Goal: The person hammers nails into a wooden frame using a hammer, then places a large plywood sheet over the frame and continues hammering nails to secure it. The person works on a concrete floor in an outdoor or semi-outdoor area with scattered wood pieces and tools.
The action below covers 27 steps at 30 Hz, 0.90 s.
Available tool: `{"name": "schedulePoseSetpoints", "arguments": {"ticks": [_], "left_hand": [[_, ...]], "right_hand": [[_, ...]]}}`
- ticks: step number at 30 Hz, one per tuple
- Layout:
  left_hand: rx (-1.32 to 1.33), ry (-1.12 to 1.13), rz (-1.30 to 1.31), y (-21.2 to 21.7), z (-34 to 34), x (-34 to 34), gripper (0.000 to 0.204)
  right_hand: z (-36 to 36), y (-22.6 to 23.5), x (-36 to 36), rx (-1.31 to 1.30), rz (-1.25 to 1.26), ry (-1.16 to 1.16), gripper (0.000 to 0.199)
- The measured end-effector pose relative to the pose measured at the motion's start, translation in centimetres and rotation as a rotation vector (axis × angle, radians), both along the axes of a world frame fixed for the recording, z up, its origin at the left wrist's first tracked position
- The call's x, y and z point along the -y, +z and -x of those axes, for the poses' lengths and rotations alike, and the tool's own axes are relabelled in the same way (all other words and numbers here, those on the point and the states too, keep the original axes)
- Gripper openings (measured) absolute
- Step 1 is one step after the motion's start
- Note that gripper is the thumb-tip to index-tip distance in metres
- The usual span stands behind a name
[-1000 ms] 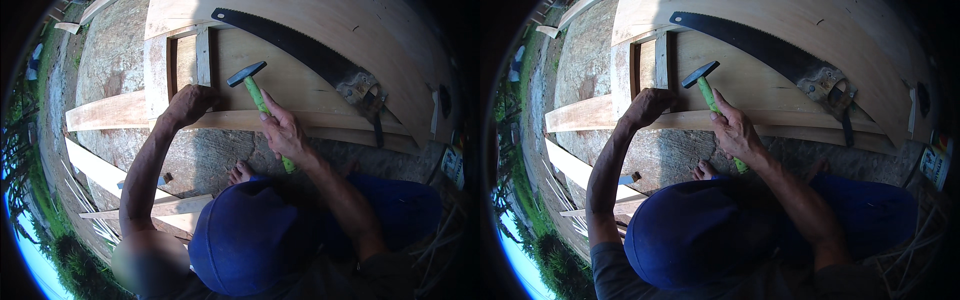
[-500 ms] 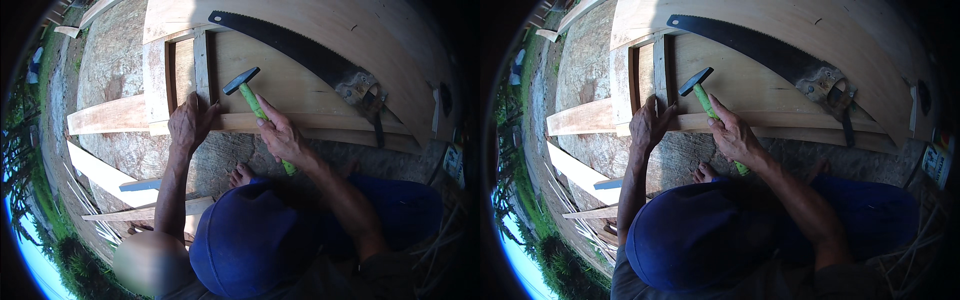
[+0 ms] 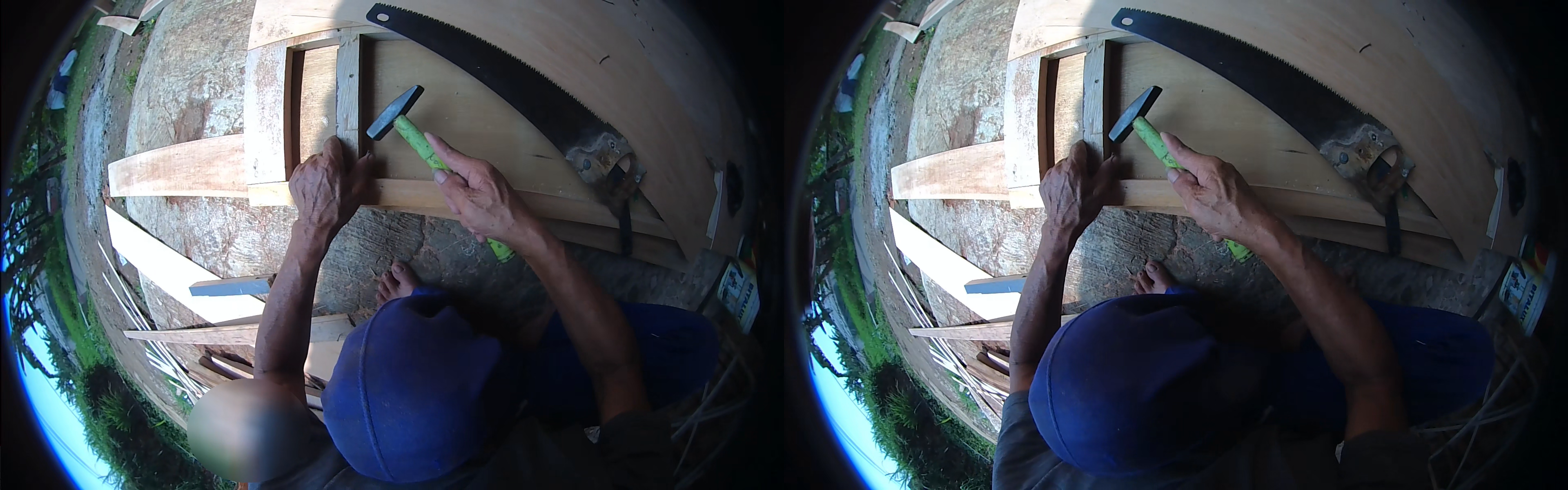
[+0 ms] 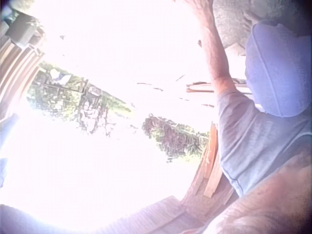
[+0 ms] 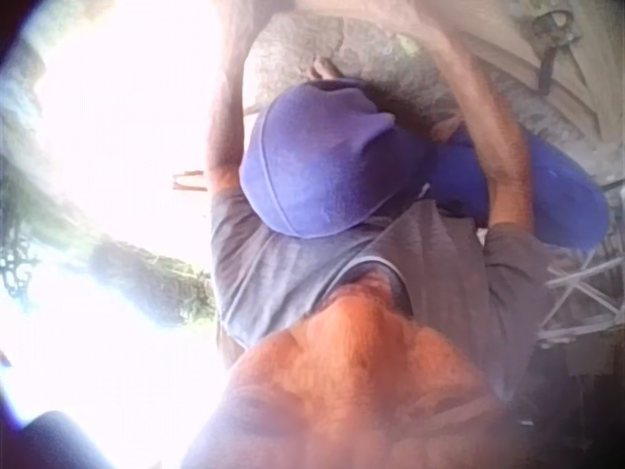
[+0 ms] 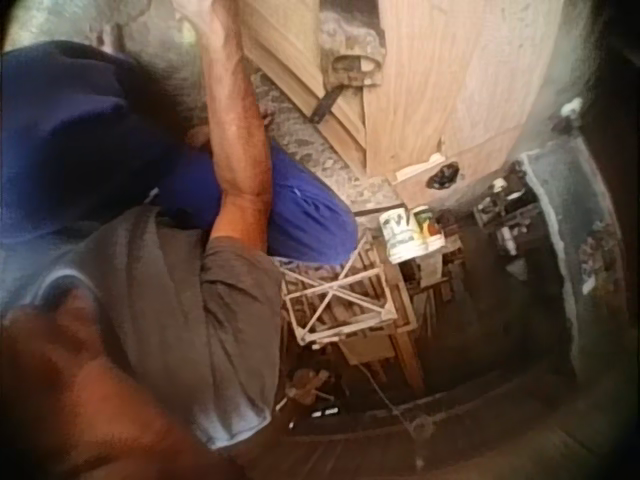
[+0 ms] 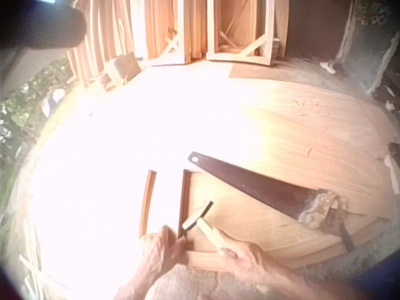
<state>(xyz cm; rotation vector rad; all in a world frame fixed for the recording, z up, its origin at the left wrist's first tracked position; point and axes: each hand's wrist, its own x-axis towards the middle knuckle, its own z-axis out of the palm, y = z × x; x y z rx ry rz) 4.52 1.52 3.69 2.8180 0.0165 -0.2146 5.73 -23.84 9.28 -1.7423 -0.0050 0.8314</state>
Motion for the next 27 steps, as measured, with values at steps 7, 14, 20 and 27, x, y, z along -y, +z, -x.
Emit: {"name": "schedulePoseSetpoints", "arguments": {"ticks": [7, 14, 20, 27], "left_hand": [[-0.019, 0.01, 0.002, 0.3, 0.1, 0.2, 0.047], [-0.114, -0.011, 0.047, 1.9, 0.1, -1.0, 0.044], [-0.356, 0.092, 0.144, 3.6, 0.2, -3.6, 0.035], [-0.434, 0.056, 0.197, 2.4, -0.7, -5.5, 0.03]], "right_hand": [[-1.4, 1.5, 0.4, -0.055, -0.087, -0.194, 0.058], [0.2, 0.4, 0.5, -0.134, 0.01, 0.061, 0.057], [2.2, -2.2, 0.8, 0.639, 0.078, 0.215, 0.062], [4.8, -2.4, -0.2, 0.885, 0.305, 0.557, 0.072]]}}
